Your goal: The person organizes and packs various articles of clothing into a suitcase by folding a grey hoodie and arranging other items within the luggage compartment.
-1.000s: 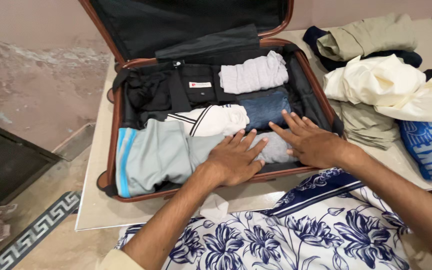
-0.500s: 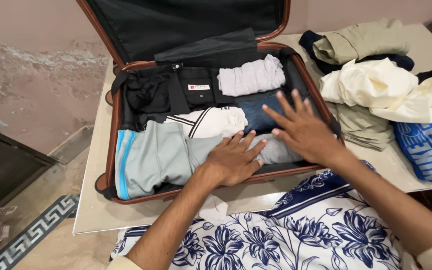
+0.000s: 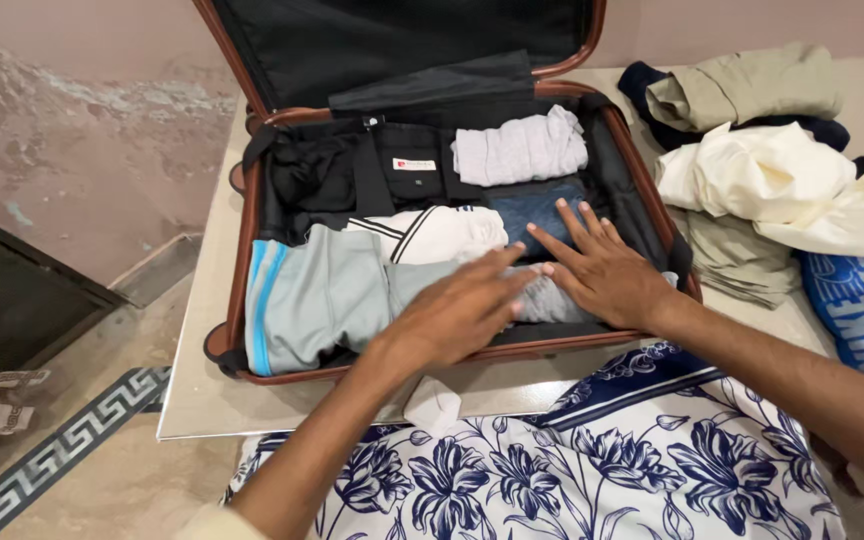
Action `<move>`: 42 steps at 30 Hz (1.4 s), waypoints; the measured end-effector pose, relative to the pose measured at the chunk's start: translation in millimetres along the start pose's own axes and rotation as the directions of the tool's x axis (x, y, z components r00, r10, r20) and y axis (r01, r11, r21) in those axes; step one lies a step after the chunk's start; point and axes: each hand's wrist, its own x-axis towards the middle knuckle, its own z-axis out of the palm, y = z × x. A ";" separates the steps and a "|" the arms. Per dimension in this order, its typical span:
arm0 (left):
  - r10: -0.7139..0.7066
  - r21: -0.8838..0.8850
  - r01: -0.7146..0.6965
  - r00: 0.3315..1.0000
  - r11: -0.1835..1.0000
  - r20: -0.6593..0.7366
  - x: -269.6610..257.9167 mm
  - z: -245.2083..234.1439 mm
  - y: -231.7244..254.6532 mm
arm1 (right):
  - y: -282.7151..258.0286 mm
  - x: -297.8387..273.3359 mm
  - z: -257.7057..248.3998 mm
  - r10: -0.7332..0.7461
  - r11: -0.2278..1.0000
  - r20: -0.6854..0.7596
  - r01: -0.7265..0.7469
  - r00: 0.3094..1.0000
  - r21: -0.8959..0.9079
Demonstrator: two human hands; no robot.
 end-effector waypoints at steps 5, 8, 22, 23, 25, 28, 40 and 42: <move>-0.289 0.141 0.314 0.942 0.939 -0.172 -44.2 -56.1 -6.9 | -4.3 4.6 -8.5 0.033 0.998 0.034 -0.034 0.999 0.050; -0.284 0.512 0.391 0.918 0.765 -0.277 -71.7 -82.3 -20.7 | -17.9 17.9 -17.2 0.061 0.996 0.047 -0.064 0.997 0.058; -0.458 0.299 0.518 0.853 0.801 -0.250 -101.7 -66.3 -50.5 | -136.3 84.8 -10.7 -0.119 0.949 0.026 0.106 0.993 0.296; -0.444 0.253 0.497 0.864 0.830 -0.239 -103.0 -63.7 -52.5 | -135.9 84.9 -9.4 -0.124 0.949 0.029 0.110 0.992 0.296; -0.442 0.247 0.490 0.868 0.836 -0.226 -104.1 -59.0 -58.4 | -135.7 86.0 -7.8 -0.135 0.956 0.054 0.116 0.989 0.270; -0.441 0.247 0.474 0.880 0.845 -0.176 -105.1 -55.4 -69.7 | -136.3 88.8 -8.4 -0.132 0.965 0.125 0.099 0.983 0.243; -0.490 0.221 0.496 0.868 0.840 -0.085 -109.4 -44.9 -76.7 | -140.2 87.8 -6.6 -0.146 0.971 0.079 0.127 0.986 0.201; -0.464 0.241 0.487 0.873 0.839 -0.149 -104.0 -50.0 -78.8 | -141.3 92.7 -6.8 -0.145 0.973 0.058 0.132 0.988 0.187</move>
